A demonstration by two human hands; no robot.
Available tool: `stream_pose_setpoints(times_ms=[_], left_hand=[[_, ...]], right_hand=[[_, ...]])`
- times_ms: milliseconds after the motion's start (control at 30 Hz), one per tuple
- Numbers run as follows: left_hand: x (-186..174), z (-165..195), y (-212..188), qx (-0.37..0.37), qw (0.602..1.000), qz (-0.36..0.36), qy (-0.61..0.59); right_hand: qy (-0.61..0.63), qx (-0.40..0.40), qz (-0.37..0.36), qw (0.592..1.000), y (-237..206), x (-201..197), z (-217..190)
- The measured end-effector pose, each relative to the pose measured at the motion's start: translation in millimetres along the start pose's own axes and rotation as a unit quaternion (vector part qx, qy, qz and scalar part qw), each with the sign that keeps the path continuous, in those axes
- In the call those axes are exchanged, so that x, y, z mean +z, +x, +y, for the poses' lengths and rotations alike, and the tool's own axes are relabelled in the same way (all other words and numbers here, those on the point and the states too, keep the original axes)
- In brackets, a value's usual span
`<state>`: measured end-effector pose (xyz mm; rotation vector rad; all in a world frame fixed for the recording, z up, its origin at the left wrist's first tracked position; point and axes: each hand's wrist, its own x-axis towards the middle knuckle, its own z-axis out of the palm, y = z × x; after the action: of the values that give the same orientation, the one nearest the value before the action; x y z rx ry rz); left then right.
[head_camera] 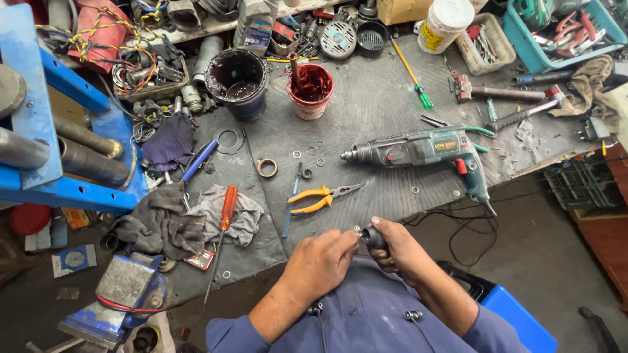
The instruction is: The person assembles a cylindrical mechanical component by inserting small metal rings and washers into a housing, using pliers and a screwdriver to adjust and secure parts. The person wipes the component with a cloth and continues to fit additional rings and fasteners by hand.
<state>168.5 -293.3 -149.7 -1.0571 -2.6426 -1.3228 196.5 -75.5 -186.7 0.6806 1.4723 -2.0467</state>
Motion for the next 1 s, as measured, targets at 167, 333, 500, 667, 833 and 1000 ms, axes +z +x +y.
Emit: stream_pose_setpoints(times_ms=[167, 333, 500, 667, 833, 1000], left_hand=[[1, 3, -2, 0.034, 0.998, -0.004, 0.049], [1, 6, -3, 0.022, 0.999, -0.014, 0.034], [0, 10, -1, -0.042, 0.994, -0.049, -0.084], [-4, 10, 0, -0.132, 0.966, -0.113, -0.191], [6, 5, 0, -0.185, 0.924, -0.132, -0.307], [19, -2, -4, -0.21, 0.864, -0.119, -0.443]], right_hand=[[0.047, 0.122, -0.082, 0.988, 6, -17, 1], [-0.044, 0.079, -0.089, 0.992, 12, -28, 5], [-0.043, 0.031, -0.021, 0.998, 6, -18, 7], [-0.022, -0.043, -0.036, 0.998, 1, -9, 14], [0.004, -0.163, -0.05, 0.985, 3, -11, 26], [-0.068, -0.289, 0.03, 0.954, 5, -7, 39]])
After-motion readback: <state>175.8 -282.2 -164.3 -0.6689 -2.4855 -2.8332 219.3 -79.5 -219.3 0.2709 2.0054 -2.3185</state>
